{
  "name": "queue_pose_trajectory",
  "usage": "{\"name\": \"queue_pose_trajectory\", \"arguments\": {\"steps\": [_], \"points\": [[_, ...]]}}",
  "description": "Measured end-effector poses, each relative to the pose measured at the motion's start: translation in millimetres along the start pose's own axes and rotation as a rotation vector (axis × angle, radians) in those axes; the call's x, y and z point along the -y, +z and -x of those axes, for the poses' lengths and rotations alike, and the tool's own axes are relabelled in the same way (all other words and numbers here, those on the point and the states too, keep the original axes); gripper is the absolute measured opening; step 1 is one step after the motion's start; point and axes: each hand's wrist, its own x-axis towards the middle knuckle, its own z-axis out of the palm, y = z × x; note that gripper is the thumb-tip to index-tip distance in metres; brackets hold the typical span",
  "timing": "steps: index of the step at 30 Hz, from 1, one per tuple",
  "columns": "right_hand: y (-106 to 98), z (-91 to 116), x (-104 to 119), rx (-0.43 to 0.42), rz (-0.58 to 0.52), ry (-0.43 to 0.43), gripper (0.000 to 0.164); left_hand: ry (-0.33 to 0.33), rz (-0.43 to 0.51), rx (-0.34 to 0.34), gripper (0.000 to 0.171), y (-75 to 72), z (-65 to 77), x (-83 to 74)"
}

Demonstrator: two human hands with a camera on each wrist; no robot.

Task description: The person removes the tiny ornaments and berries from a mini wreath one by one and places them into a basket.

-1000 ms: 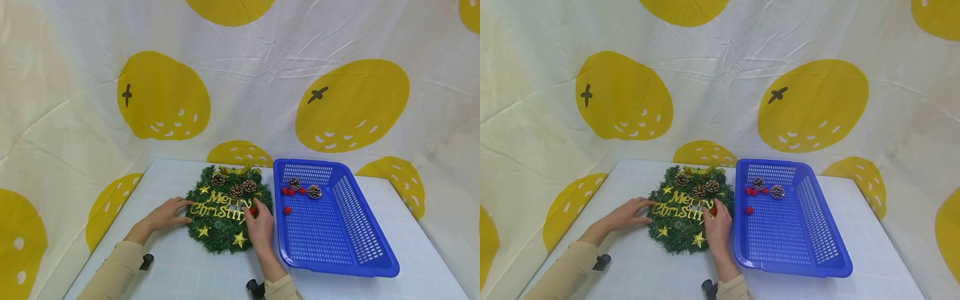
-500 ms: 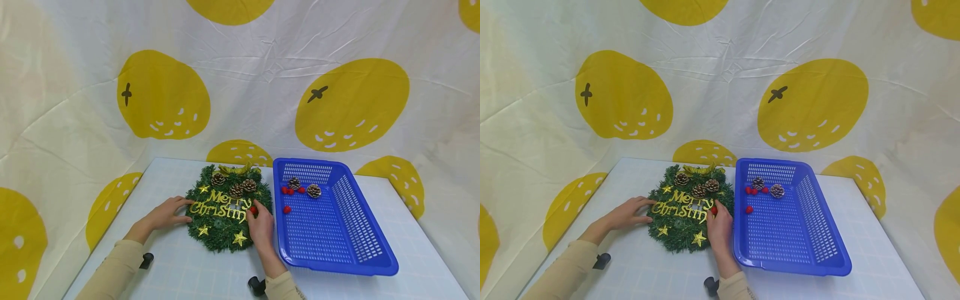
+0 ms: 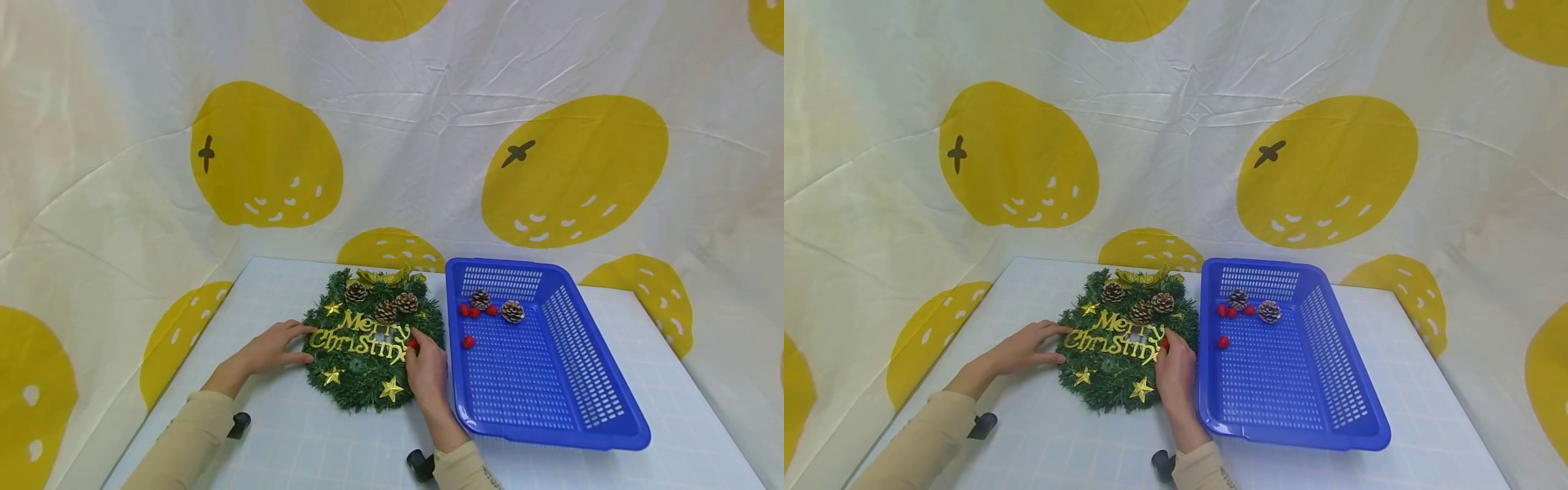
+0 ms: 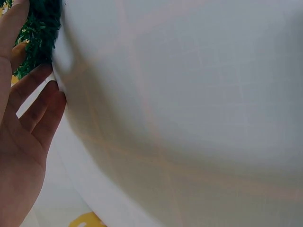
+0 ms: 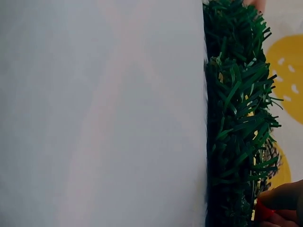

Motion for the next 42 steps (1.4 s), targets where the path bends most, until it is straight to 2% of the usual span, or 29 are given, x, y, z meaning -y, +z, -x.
{"name": "queue_pose_trajectory", "arguments": {"steps": [9,20,25,35,42], "points": [[-2.3,-0.6,3.7,-0.019,-0.027,0.003,0.032,-0.008,0.004,0.004,0.067,0.4,-0.1,0.1],[-6.4,-0.1,20.5,-0.033,-0.048,-0.005,0.033,-0.007,-0.007,0.005,0.066,-0.1,0.5,-0.5],[-11.7,-0.5,35.7,0.01,-0.125,-0.003,0.033,-0.001,-0.001,0.004,0.066,-0.4,0.2,0.2],[-28.8,-11.1,59.4,0.026,-0.302,-0.054,0.032,0.003,-0.001,0.0,0.066,-0.5,-0.8,0.1],[-48.3,-21.9,72.6,0.097,-0.345,0.0,0.03,0.004,0.004,0.004,0.065,-0.6,-0.3,-0.5]]}}
